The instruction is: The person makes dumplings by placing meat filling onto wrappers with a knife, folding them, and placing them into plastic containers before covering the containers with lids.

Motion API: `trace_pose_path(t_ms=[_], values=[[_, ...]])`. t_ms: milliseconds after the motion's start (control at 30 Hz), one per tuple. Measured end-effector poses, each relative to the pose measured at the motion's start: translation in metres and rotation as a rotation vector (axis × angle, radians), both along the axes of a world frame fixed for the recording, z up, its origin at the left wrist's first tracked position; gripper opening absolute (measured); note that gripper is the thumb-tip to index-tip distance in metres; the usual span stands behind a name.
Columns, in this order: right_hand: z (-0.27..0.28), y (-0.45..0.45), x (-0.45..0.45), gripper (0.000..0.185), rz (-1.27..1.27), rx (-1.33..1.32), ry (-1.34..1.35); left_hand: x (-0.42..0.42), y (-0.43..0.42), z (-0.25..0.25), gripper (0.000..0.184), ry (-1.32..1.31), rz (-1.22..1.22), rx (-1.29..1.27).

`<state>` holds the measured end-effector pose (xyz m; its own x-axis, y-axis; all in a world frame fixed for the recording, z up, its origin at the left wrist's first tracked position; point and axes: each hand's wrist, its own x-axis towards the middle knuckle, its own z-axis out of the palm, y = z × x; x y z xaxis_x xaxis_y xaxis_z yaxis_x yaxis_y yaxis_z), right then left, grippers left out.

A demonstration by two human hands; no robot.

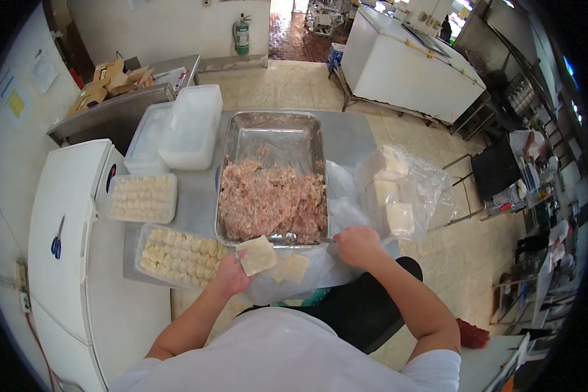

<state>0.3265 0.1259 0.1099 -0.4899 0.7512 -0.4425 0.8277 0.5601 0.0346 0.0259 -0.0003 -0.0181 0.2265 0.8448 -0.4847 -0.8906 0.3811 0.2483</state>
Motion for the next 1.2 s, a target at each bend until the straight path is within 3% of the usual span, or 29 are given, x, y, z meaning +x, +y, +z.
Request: trace_pose_path(t_ms=[133,233,333,433,533,633,767,933,1200], values=[[-0.024,0.004,0.019,0.024,-0.129,-0.123,0.226,-0.001,0.011,0.009,0.045,0.06,0.005,-0.075],[-0.032,-0.016,0.019,0.022,-0.383,-0.28,0.501,0.002,0.024,0.019,0.047,0.092,0.007,-0.092],[-0.023,-0.046,-0.004,0.023,-0.533,-0.223,0.688,0.004,0.035,0.02,0.048,0.059,0.007,-0.015],[-0.045,-0.076,-0.026,0.031,-0.505,-0.115,1.037,0.013,0.049,0.013,0.048,-0.002,0.041,0.023],[-0.047,-0.094,-0.055,0.037,-0.35,0.235,0.846,0.031,0.066,0.02,0.048,-0.095,0.113,0.036],[-0.053,-0.106,-0.065,0.038,-0.296,0.424,0.703,0.037,0.074,0.025,0.049,-0.111,0.169,0.057],[-0.045,-0.118,-0.05,0.04,-0.333,0.345,0.666,0.03,0.089,-0.017,0.051,0.025,0.209,-0.021],[-0.01,-0.112,-0.053,0.033,-0.412,0.343,0.742,0.028,0.086,-0.005,0.051,0.12,0.163,-0.034],[-0.014,-0.104,-0.055,0.038,-0.289,0.417,0.628,0.025,0.08,0.022,0.049,0.124,0.149,-0.08]])
